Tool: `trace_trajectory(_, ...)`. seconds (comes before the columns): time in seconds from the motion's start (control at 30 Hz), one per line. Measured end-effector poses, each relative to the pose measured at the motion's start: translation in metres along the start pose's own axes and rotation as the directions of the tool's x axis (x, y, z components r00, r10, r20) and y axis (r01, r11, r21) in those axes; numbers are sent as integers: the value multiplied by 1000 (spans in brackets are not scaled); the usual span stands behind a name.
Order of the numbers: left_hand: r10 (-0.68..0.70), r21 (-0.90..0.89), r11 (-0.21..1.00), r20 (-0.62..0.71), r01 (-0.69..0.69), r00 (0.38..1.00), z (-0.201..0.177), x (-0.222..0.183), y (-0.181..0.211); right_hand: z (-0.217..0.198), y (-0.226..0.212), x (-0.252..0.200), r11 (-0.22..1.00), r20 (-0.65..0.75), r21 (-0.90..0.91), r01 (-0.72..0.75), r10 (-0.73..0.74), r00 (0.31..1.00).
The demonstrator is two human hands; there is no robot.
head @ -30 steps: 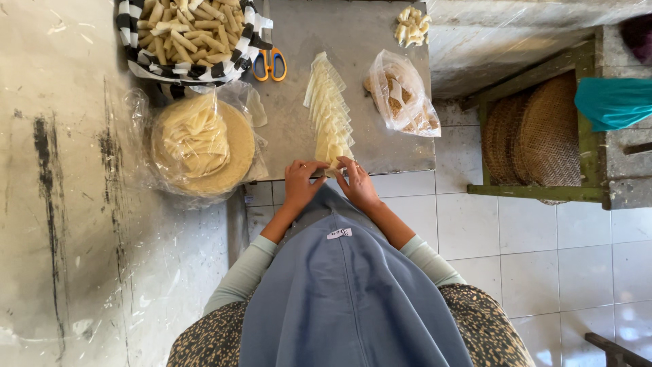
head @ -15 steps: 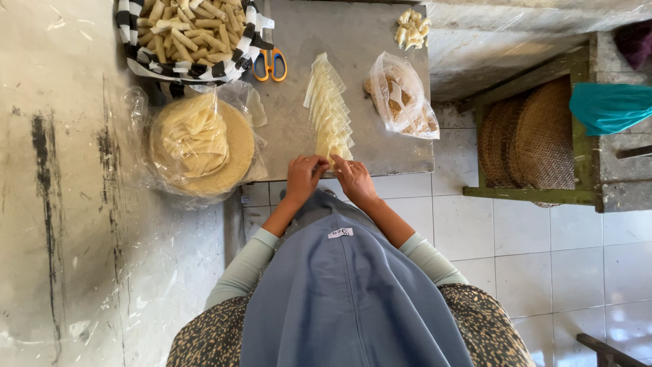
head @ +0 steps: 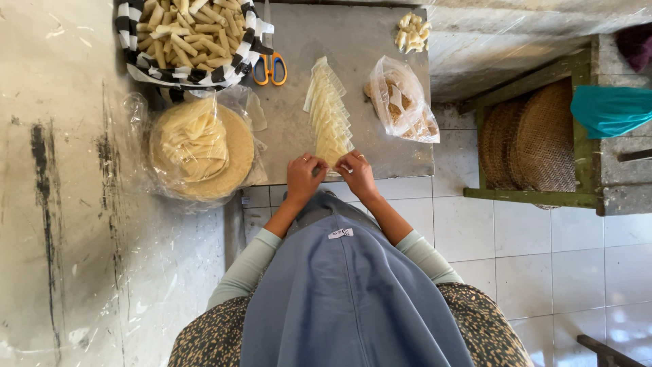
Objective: The person prepares multiple pastry items by placing a piece of filling onto a triangular sheet of dough and then rolling the dough into a cylinder around the filling.
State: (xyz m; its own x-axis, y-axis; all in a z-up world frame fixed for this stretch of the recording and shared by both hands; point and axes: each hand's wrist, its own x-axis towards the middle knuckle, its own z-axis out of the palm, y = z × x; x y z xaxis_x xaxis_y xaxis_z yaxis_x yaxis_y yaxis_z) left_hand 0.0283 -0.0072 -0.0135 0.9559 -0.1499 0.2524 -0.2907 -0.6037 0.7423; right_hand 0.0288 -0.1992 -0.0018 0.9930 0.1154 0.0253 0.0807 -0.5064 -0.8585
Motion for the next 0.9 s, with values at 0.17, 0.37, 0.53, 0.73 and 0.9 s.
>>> trace_trajectory(0.17, 140, 121, 984, -76, -130, 987, -17, -1, 5, -1, 5, -12, 932, -55, -199, 302, -318, 946)
trace_trajectory(0.37, 86, 146, 987, -89, -72, 992, -10, 2, 7, 1, 2, -11, 924, -85, -236, 301, -328, 941)
trace_trajectory(0.53, -55, 139, 987, -140, 75, 989, 3, 5, 9, 5, 2, -2, 997, -83, 33, -71, 73, 994)
trace_trajectory(0.73, 16, 143, 990, -141, 4, 990, 3, 6, 11, 2, -2, -3, 933, -144, -195, 303, -333, 932)
trace_trajectory(0.9, 255, 239, 948, -171, -211, 952, -12, 1, 12, 0, -7, -8, 899, -123, -257, 356, -395, 910)
